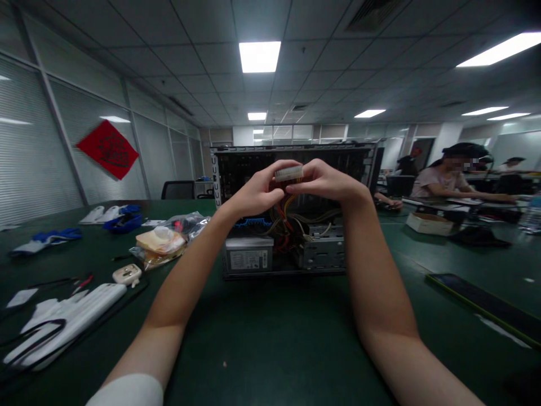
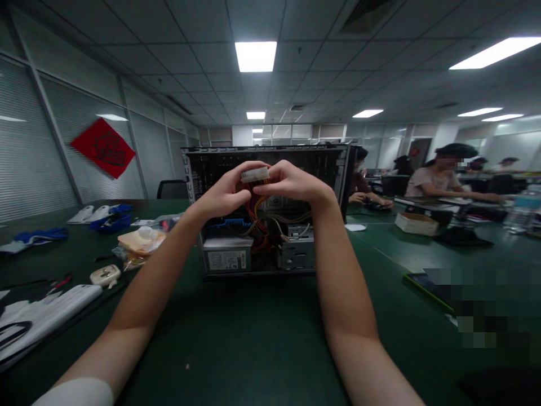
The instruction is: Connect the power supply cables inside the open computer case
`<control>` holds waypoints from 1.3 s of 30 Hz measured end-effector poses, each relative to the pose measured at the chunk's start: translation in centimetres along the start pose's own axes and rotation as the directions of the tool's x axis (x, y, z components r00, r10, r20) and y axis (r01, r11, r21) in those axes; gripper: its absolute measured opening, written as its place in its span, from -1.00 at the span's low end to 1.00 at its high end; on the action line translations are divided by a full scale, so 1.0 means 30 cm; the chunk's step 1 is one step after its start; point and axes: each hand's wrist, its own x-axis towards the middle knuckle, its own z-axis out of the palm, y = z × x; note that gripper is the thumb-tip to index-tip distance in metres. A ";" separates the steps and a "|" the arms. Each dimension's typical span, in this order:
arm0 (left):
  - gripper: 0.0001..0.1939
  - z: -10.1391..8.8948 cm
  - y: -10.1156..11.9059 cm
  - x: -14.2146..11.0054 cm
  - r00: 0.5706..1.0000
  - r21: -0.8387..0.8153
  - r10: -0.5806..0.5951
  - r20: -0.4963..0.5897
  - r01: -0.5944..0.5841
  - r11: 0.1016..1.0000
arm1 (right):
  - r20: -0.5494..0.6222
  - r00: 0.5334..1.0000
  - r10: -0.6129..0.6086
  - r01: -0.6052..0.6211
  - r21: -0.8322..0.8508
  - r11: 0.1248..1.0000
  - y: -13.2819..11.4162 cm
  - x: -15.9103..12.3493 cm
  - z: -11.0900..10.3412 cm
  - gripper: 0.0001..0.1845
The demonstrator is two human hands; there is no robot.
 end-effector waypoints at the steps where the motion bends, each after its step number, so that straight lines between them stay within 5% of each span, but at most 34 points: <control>1: -0.35 0.001 0.013 0.001 1.000 0.064 0.005 -0.019 -0.003 0.998 | -0.012 1.000 0.000 0.000 0.014 1.000 0.001 0.000 0.000 -0.67; 5: -0.46 -0.010 0.054 0.006 0.994 0.301 -0.036 -0.101 0.065 0.951 | -0.066 0.998 0.001 0.004 0.080 0.997 -0.003 0.000 0.004 -0.73; 9: -0.52 -0.039 0.036 0.011 0.977 0.353 -0.106 -0.185 0.167 0.921 | -0.068 0.998 0.013 -0.004 0.131 0.991 -0.013 0.004 0.007 -0.67; 13: -0.55 -0.062 0.024 0.011 0.955 0.173 -0.221 -0.196 0.256 0.951 | -0.074 0.997 -0.008 0.017 0.127 0.992 0.000 0.010 0.009 -0.68; 17: -0.76 -0.076 0.053 0.005 0.916 -0.088 -0.395 -0.075 0.388 0.917 | -0.110 0.994 -0.011 0.026 0.142 0.989 0.024 0.005 0.004 -0.72; 24: -0.68 -0.097 0.058 -0.004 0.903 -0.227 -0.430 -0.001 0.419 0.879 | -0.091 0.996 -0.013 0.029 0.169 0.985 0.028 0.003 0.001 -0.66; 32: -0.75 -0.085 0.064 -0.001 0.931 0.075 -0.348 -0.106 0.357 0.931 | -0.080 0.996 -0.032 0.044 0.154 0.987 0.026 0.015 0.010 -0.70; 36: -0.82 -0.057 0.081 0.006 0.916 0.396 -0.269 -0.299 0.375 0.838 | -0.100 0.995 -0.018 0.035 0.164 0.986 0.039 0.036 0.019 -0.69; 39: -0.83 -0.052 0.074 0.007 0.896 0.412 -0.309 -0.318 0.424 0.807 | -0.109 0.994 0.001 0.018 0.173 0.985 0.050 0.046 0.023 -0.67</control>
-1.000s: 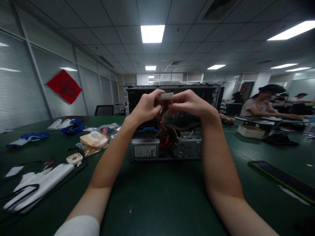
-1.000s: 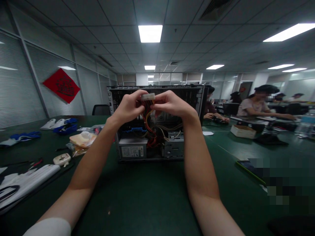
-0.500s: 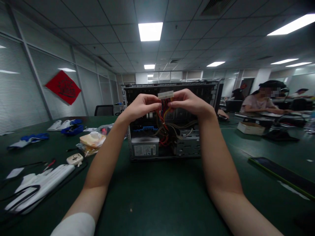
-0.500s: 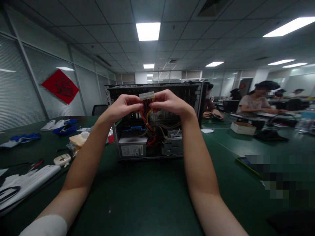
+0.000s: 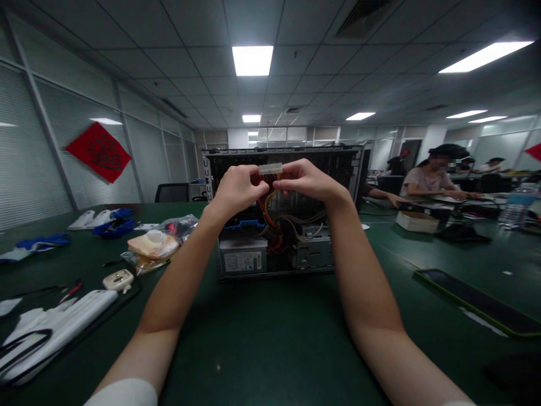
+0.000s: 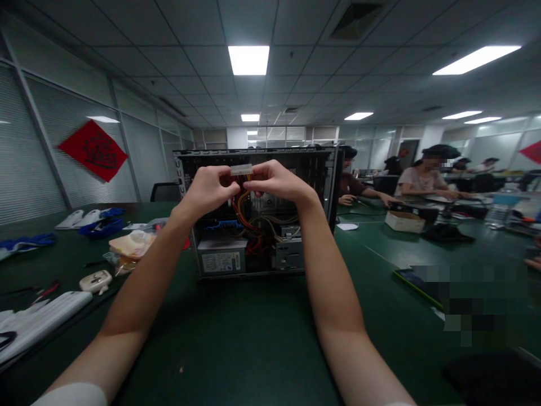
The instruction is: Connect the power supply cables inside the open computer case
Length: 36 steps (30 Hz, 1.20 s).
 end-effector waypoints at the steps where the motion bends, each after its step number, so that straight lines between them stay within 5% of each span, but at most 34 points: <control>1: -0.81 -0.001 -0.004 0.002 0.999 -0.070 -0.014 0.047 0.017 0.997 | -0.001 1.000 0.002 -0.002 0.006 1.000 0.001 -0.001 0.000 -0.68; 7: -0.70 -0.033 -0.025 0.005 0.933 -0.515 0.087 0.350 0.113 0.850 | -0.004 1.000 0.000 0.000 0.053 0.999 -0.016 -0.023 -0.004 -0.72; 20: -0.76 -0.018 -0.003 -0.003 0.910 -0.617 0.170 0.377 0.110 0.779 | 0.045 0.999 0.013 -0.018 0.107 0.994 -0.044 -0.032 0.003 -0.69; 27: -0.66 0.018 -0.044 -0.006 0.861 -0.703 0.152 0.486 0.281 0.654 | 0.067 0.997 0.030 -0.033 0.045 0.998 -0.066 -0.040 0.007 -0.67; 36: -0.53 0.005 -0.036 0.011 0.920 -0.678 0.178 0.350 0.118 0.725 | 0.016 0.999 0.029 -0.029 0.014 0.999 -0.064 -0.036 0.007 -0.67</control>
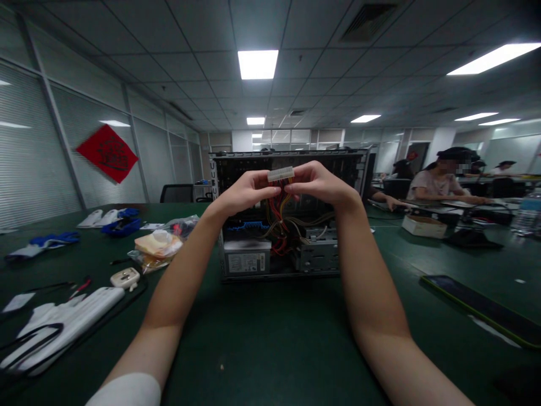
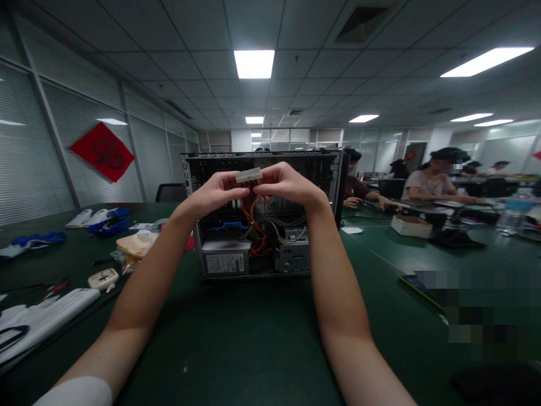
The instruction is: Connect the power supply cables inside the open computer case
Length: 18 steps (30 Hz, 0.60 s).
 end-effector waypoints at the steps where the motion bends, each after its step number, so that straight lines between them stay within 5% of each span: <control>1: -0.54 -0.006 -0.005 0.001 1.000 0.012 0.003 -0.015 -0.003 1.000 | -0.003 1.000 0.004 -0.004 0.000 1.000 0.003 0.000 -0.001 -0.67; 12: -0.76 0.026 -0.019 0.014 0.978 0.175 0.048 -0.205 -0.011 0.984 | -0.060 0.997 0.053 -0.053 -0.002 0.999 0.029 0.011 -0.006 -0.67; 18: -0.81 0.029 -0.020 0.012 0.977 0.211 0.007 -0.214 0.039 0.977 | -0.031 0.995 0.095 -0.096 -0.018 0.995 0.010 0.009 -0.002 -0.63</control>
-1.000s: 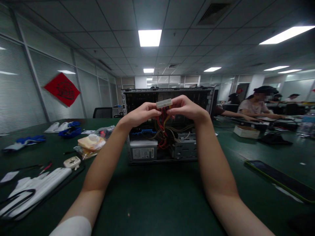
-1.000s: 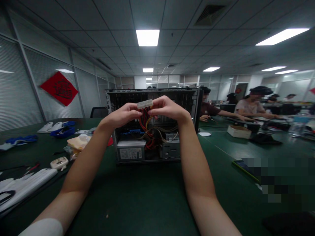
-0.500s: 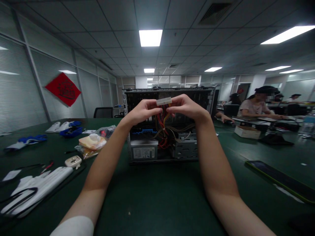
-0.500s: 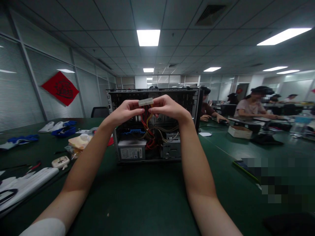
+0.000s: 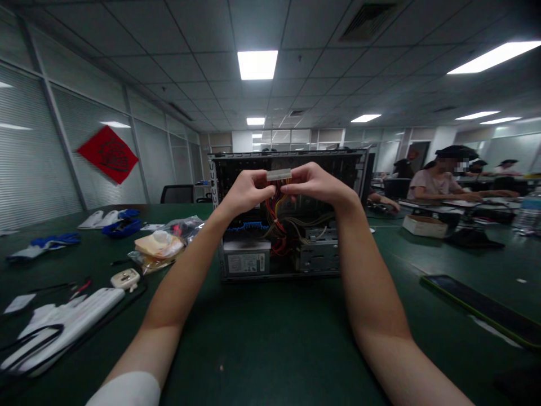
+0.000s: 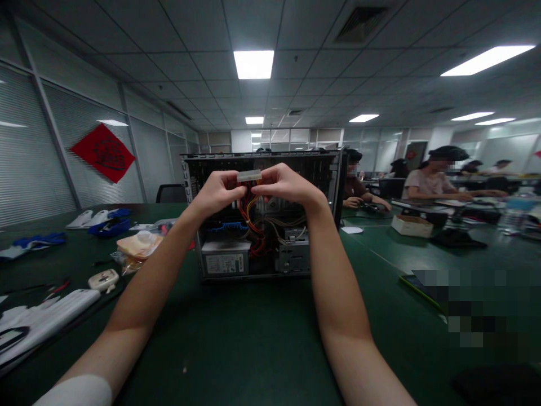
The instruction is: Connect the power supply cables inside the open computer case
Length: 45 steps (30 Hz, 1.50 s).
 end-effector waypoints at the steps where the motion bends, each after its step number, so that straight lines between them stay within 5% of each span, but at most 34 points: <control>1: -0.83 0.000 -0.001 -0.001 1.000 0.026 -0.004 0.001 0.004 1.000 | 0.013 1.000 0.006 -0.006 -0.003 1.000 -0.003 0.000 0.002 -0.63; 6: -0.86 0.010 0.001 -0.015 1.000 0.201 0.030 -0.001 -0.029 0.979 | 0.055 0.998 0.012 -0.013 0.012 1.000 -0.001 -0.002 -0.003 -0.67; 13: -0.81 0.015 0.020 -0.023 0.980 -0.059 -0.070 0.186 0.082 0.995 | 0.087 0.996 0.004 -0.003 -0.013 1.000 -0.002 -0.019 -0.022 -0.68; 22: -0.77 -0.024 0.039 -0.031 0.983 -0.087 -0.039 0.181 0.055 0.995 | 0.062 0.998 -0.021 0.022 -0.010 1.000 0.000 -0.005 -0.006 -0.66; 26: -0.81 -0.011 0.033 -0.034 0.998 0.140 0.061 0.023 -0.064 0.988 | 0.056 0.998 -0.017 0.017 -0.007 1.000 0.004 0.001 -0.001 -0.65; 30: -0.87 -0.006 0.034 -0.034 0.980 0.450 0.181 -0.087 -0.123 0.885 | 0.048 0.999 -0.017 0.016 0.015 1.000 0.015 0.002 -0.002 -0.65; 37: -0.81 -0.036 0.026 -0.022 0.961 0.368 0.255 -0.106 -0.200 0.908 | 0.162 0.986 0.049 -0.056 0.035 0.998 0.042 0.002 0.000 -0.56; 41: -0.75 -0.063 0.067 -0.036 0.922 0.638 0.375 -0.095 -0.233 0.734 | 0.214 0.976 0.041 -0.089 0.219 0.972 0.083 0.028 0.044 -0.51; 43: -0.70 -0.086 0.111 -0.062 0.943 0.750 0.325 -0.067 -0.167 0.640 | 0.243 0.970 0.027 -0.096 0.276 0.956 0.098 0.044 0.069 -0.53; 45: -0.61 -0.124 0.162 -0.103 0.986 0.820 0.150 -0.067 -0.031 0.572 | 0.255 0.966 0.045 -0.104 0.220 0.970 0.099 0.058 0.092 -0.60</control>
